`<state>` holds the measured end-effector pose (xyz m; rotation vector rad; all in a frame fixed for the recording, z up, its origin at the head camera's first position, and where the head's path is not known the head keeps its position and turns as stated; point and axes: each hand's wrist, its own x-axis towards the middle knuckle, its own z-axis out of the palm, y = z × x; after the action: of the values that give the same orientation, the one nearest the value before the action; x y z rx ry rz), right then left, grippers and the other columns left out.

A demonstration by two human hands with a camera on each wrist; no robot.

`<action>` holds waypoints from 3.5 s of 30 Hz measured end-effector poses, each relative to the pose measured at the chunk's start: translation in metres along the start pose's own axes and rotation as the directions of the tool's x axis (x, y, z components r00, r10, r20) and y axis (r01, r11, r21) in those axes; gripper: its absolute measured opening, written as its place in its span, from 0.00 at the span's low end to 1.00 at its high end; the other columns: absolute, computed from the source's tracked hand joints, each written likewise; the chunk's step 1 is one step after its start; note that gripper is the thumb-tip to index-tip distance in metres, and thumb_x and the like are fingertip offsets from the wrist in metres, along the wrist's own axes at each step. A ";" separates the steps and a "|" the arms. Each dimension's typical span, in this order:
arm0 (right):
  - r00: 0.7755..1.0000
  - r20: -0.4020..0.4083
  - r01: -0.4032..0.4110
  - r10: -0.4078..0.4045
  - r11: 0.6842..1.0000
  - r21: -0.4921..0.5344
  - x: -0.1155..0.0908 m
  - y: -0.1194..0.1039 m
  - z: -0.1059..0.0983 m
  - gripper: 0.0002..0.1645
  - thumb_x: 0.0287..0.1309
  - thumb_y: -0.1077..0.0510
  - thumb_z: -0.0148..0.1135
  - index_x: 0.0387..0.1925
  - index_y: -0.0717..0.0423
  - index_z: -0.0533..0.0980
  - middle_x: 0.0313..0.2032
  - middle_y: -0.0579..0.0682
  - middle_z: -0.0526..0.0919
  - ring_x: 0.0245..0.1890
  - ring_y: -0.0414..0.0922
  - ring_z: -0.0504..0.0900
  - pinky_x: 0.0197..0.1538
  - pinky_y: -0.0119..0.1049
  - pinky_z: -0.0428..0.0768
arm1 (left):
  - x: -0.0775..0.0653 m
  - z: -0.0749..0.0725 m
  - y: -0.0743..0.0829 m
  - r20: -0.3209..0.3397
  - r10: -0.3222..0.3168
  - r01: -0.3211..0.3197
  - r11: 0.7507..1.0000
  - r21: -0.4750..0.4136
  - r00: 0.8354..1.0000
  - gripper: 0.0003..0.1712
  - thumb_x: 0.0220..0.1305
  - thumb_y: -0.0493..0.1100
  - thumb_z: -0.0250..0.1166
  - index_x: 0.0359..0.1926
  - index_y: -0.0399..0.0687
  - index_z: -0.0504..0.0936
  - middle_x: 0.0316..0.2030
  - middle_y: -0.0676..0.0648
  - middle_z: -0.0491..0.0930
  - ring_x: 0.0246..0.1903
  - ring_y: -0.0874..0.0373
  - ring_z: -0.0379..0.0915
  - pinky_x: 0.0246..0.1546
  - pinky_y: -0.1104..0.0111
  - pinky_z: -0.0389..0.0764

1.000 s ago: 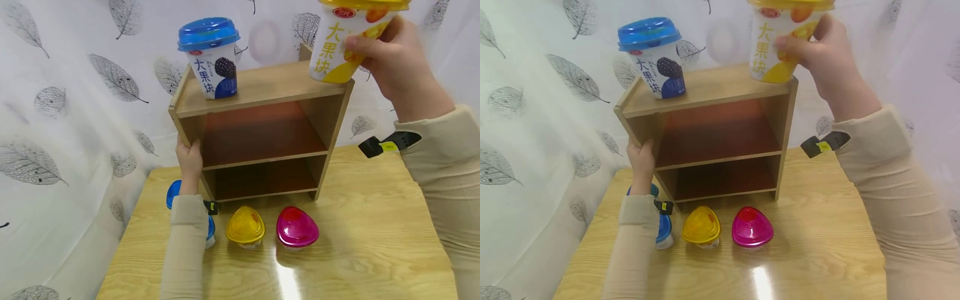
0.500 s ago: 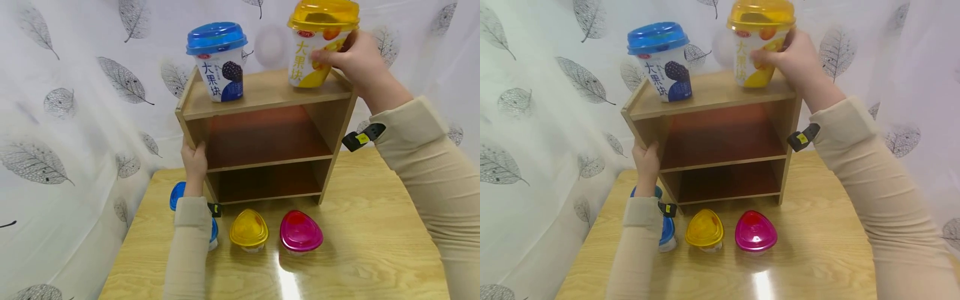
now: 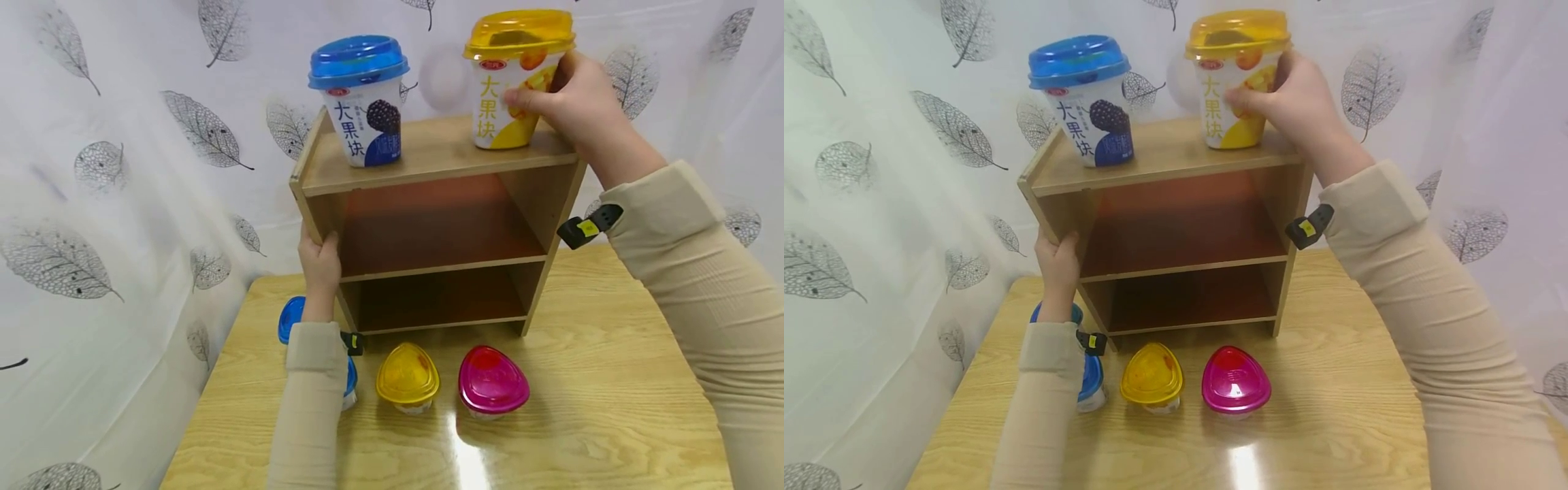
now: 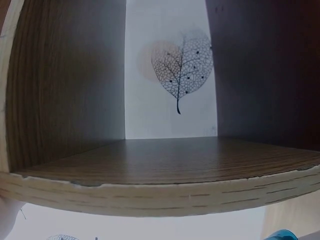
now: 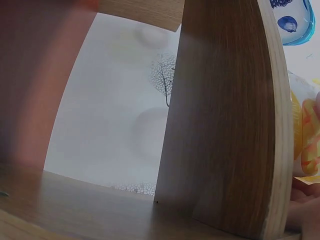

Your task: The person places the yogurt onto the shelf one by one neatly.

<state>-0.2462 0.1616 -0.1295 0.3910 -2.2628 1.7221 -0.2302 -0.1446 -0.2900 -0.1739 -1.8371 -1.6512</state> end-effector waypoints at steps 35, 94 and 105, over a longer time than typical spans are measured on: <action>0.999 0.000 0.040 -0.041 0.994 -0.097 -0.004 0.001 0.001 0.32 0.48 0.53 0.64 0.55 0.51 0.64 0.51 0.50 0.69 0.49 0.44 0.68 0.57 0.36 0.62 | 0.002 -0.001 -0.010 -0.015 0.014 -0.013 1.000 0.022 1.000 0.25 0.53 0.30 0.48 0.55 0.33 0.65 0.49 0.36 0.71 0.50 0.49 0.66 0.52 0.62 0.65; 0.980 -0.161 0.075 -0.121 0.961 -0.265 -0.079 0.121 -0.003 0.32 0.51 0.57 0.60 0.57 0.61 0.60 0.50 0.57 0.70 0.48 0.45 0.69 0.49 0.36 0.71 | 0.002 0.001 -0.004 0.006 -0.012 0.012 1.000 -0.012 1.000 0.25 0.54 0.27 0.48 0.55 0.28 0.63 0.50 0.32 0.69 0.51 0.45 0.64 0.53 0.60 0.64; 0.960 -0.174 0.134 -0.221 0.903 -0.407 -0.075 0.129 0.002 0.26 0.53 0.62 0.55 0.53 0.69 0.61 0.44 0.69 0.73 0.42 0.62 0.74 0.40 0.54 0.72 | -0.005 0.002 0.017 0.003 0.000 0.000 1.000 0.011 1.000 0.24 0.52 0.26 0.47 0.53 0.25 0.63 0.49 0.30 0.69 0.50 0.43 0.64 0.53 0.61 0.64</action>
<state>-0.2248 0.1968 -0.2724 0.2948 -2.2570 1.1230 -0.2185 -0.1374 -0.2782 -0.1718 -1.8484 -1.6417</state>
